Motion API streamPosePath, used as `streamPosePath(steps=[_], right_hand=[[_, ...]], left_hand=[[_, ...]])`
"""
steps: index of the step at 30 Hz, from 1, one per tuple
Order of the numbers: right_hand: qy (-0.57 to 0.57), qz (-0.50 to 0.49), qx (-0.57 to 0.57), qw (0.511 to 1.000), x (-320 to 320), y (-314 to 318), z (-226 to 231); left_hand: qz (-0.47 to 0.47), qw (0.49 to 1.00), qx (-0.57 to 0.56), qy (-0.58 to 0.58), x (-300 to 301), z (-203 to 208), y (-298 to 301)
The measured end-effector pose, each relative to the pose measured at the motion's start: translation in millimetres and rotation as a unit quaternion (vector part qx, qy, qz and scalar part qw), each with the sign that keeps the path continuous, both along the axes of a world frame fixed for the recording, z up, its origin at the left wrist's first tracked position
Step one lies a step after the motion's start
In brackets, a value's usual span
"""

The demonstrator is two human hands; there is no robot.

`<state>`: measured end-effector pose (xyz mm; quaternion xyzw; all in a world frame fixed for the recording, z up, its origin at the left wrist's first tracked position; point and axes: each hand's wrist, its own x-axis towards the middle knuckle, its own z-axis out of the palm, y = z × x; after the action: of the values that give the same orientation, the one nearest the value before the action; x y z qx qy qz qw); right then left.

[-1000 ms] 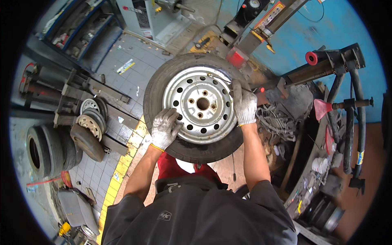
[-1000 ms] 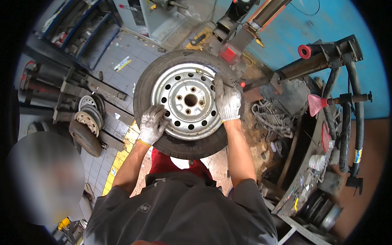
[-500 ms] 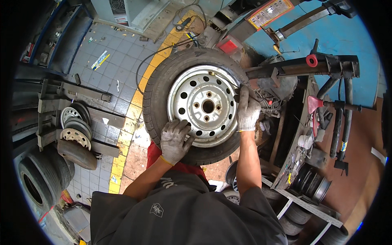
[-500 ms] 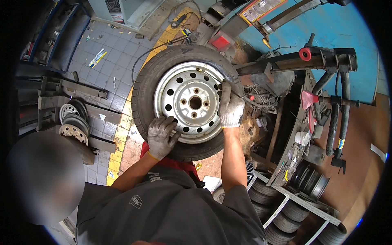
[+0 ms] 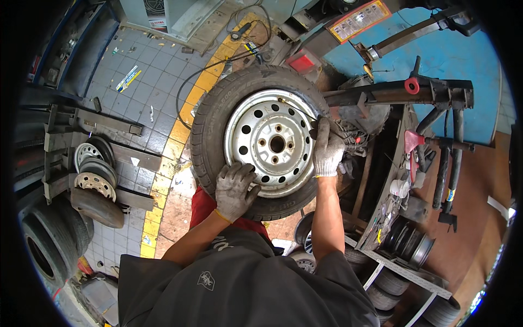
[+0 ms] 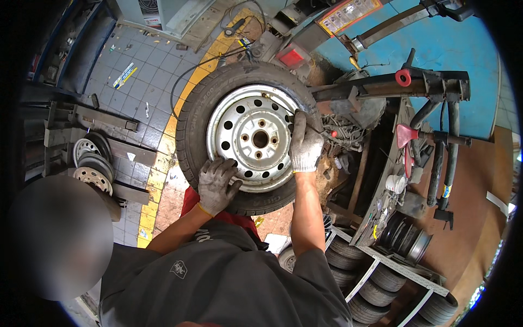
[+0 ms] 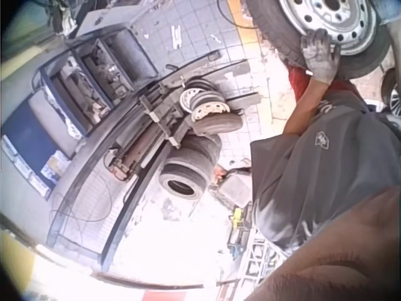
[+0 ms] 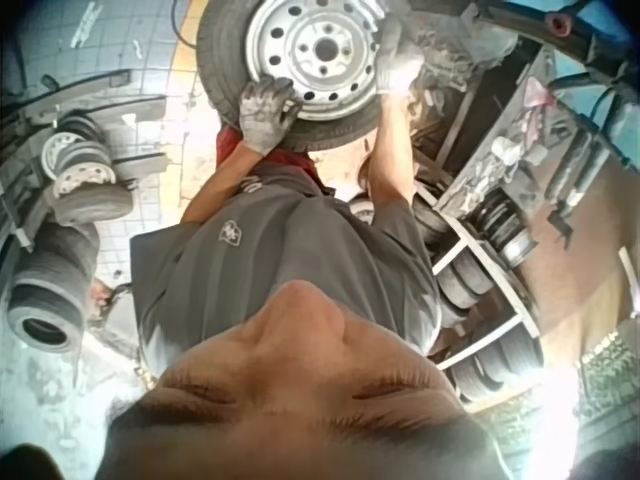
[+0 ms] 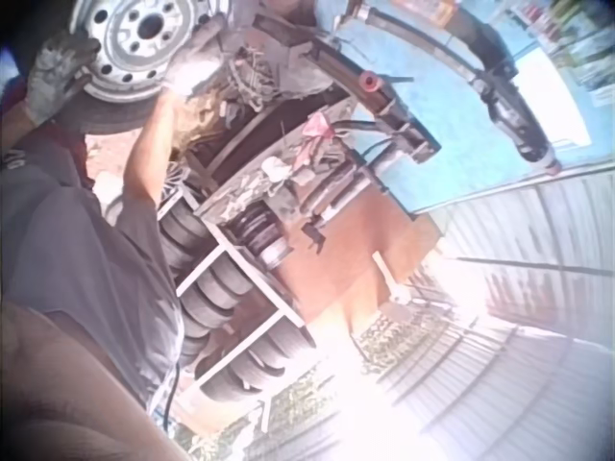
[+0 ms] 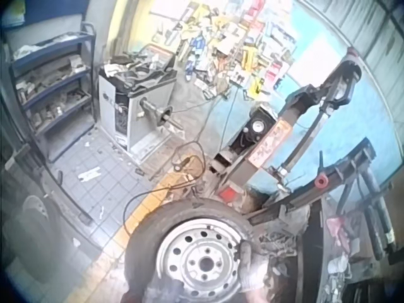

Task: The person mounts a tire onto a rim using a tire changer machine, inflates the tire with an air hose, and then brushes the rim surface. The tire is secured on the machine throughout the process.

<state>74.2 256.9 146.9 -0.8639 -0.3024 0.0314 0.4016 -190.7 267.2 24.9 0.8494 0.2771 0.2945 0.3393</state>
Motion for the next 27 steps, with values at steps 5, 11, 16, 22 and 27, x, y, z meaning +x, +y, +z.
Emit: streamPosePath(steps=[5, 11, 16, 22, 27], right_hand=[[0.015, -0.033, -0.057, 0.998, 7.8, -4.4, -2.0], [-0.044, -0.007, -0.036, 0.998, 6.6, -1.3, -3.2], [-0.084, 0.064, -0.202, 0.974, 14.6, 10.8, 12.5], [-0.092, 0.149, -0.082, 0.981, 32.2, 9.0, 4.9], [0.028, 0.112, 0.055, 0.992, 18.5, -3.0, 13.3]], left_hand=[[-0.002, 1.0, -0.007, 0.002, -0.7, -0.8, -0.7], [0.028, 0.999, 0.02, -0.009, 4.5, 15.7, 21.9], [-0.022, 0.99, 0.139, -0.005, 67.3, -8.7, 71.3], [-0.032, 0.986, 0.142, -0.078, 204.3, -9.0, 108.0], [-0.152, 0.982, 0.064, 0.09, 229.1, 2.6, 119.6]])
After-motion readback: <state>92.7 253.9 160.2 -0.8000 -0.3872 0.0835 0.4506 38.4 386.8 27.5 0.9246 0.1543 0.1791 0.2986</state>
